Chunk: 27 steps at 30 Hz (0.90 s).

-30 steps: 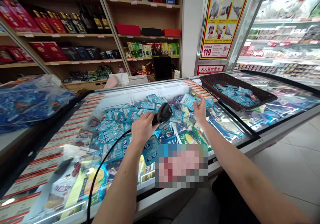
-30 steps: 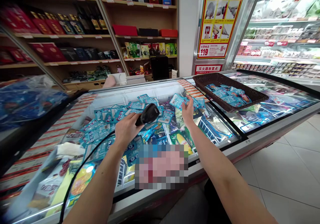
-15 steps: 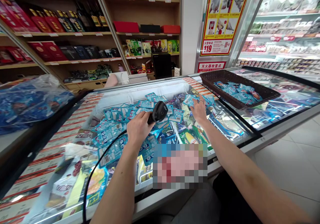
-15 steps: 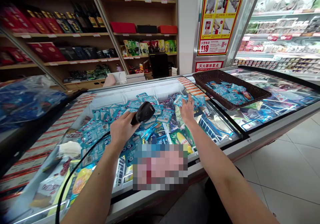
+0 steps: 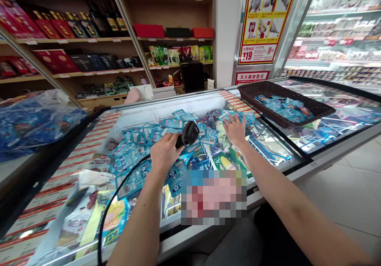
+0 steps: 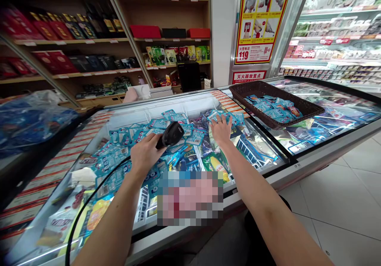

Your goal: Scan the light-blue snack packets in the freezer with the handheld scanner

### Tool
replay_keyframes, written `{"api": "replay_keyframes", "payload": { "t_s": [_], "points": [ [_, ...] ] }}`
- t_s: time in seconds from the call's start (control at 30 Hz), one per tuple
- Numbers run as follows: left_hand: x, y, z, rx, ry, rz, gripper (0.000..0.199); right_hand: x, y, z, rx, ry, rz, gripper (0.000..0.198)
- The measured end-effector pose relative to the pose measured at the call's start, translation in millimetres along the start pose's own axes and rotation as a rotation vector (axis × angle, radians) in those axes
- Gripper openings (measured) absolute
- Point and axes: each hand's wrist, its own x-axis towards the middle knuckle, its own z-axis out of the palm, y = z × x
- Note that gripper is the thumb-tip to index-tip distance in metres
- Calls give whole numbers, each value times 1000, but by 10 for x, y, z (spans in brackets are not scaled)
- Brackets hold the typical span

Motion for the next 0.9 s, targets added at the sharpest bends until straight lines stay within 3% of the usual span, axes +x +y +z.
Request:
{"api": "replay_keyframes", "payload": {
  "t_s": [0.17,0.43,0.73,0.9],
  "points": [
    [1,-1,0,9,2,2,30,12,-71,-100,71,2,-66,37],
    [-1,8,0,10,9,2,30,-18,-229,-81,241,-264,-279,55],
    [0,0,17,33,12,23,29,43,-165,-13,321,-366,-75,87],
    [-1,5,19,35,7,30,30,42,-130,-64,373,-364,9,81]
  ]
}}
